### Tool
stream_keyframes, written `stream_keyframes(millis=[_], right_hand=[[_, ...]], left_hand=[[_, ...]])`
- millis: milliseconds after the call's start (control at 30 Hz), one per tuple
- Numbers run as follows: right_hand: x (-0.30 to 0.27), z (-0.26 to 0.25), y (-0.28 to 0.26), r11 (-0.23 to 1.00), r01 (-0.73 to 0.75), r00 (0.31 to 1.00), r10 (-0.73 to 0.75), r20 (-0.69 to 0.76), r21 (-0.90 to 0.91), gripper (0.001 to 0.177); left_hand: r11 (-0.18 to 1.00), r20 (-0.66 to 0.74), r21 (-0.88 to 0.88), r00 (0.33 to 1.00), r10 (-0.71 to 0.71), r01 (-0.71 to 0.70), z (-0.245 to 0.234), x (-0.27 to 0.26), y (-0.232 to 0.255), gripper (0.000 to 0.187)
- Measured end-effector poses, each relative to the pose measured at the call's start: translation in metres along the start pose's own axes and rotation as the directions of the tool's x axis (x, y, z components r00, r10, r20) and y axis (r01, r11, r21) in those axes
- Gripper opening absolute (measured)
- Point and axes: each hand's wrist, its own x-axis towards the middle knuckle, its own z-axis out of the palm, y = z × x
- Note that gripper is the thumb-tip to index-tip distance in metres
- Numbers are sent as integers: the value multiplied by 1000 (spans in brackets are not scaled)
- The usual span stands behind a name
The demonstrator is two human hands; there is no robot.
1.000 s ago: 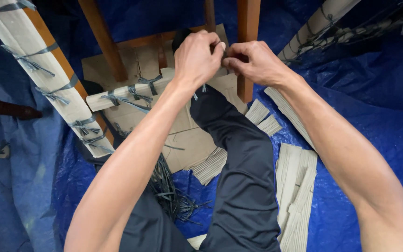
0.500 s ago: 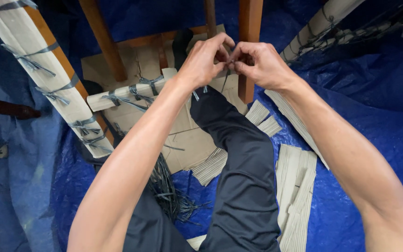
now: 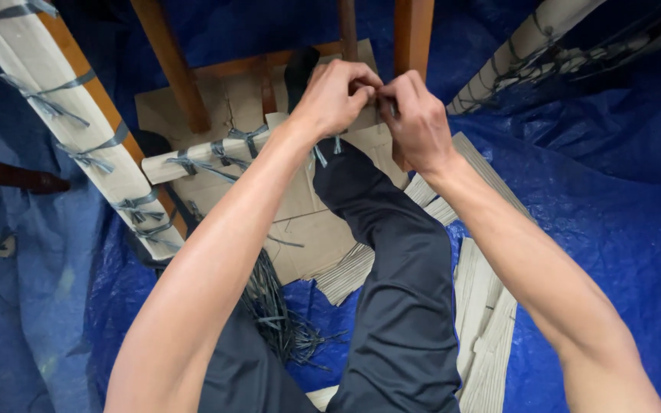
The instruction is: Wrapping furniture legs with protective strips and securing them with plastic ties.
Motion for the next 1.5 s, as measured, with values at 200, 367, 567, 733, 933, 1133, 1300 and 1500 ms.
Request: stream_keyframes(millis=[200, 367, 567, 733, 933, 1133, 1300, 1500], right_hand=[[-4, 2, -2, 992, -28, 994, 40, -98, 126, 21], [-3, 1, -3, 988, -27, 995, 41, -91, 152, 22], [-10, -2, -10, 986, -32, 993, 50, -107, 163, 21], [-35, -3, -17, 986, -67, 991, 83, -105, 152, 19], [-74, 3, -42, 929, -299, 938, 328, -111, 219, 12], [-123, -5, -79, 879, -452, 890, 432, 147, 153, 4], [-112, -18, -117, 830, -555, 807, 519, 280, 62, 9], [-113, -11, -119, 862, -507, 821, 479, 310, 11, 10]], left_hand=[[1000, 8, -16, 1000, -6, 6, 1, 1, -4, 16], [998, 11, -23, 998, -64, 64, 3, 0, -1, 14], [998, -49, 51, 998, -32, 34, 15, 3, -10, 17], [997, -143, 70, 990, -4, 14, 25, 3, -20, 17], [994, -201, 93, 979, -41, 60, 14, -15, 17, 11], [955, -300, 198, 914, 274, -221, 3, -115, 107, 19], [972, -218, -118, 950, -225, 204, 48, -256, 80, 18], [840, -85, 78, 843, -531, 537, 151, -482, -72, 25]])
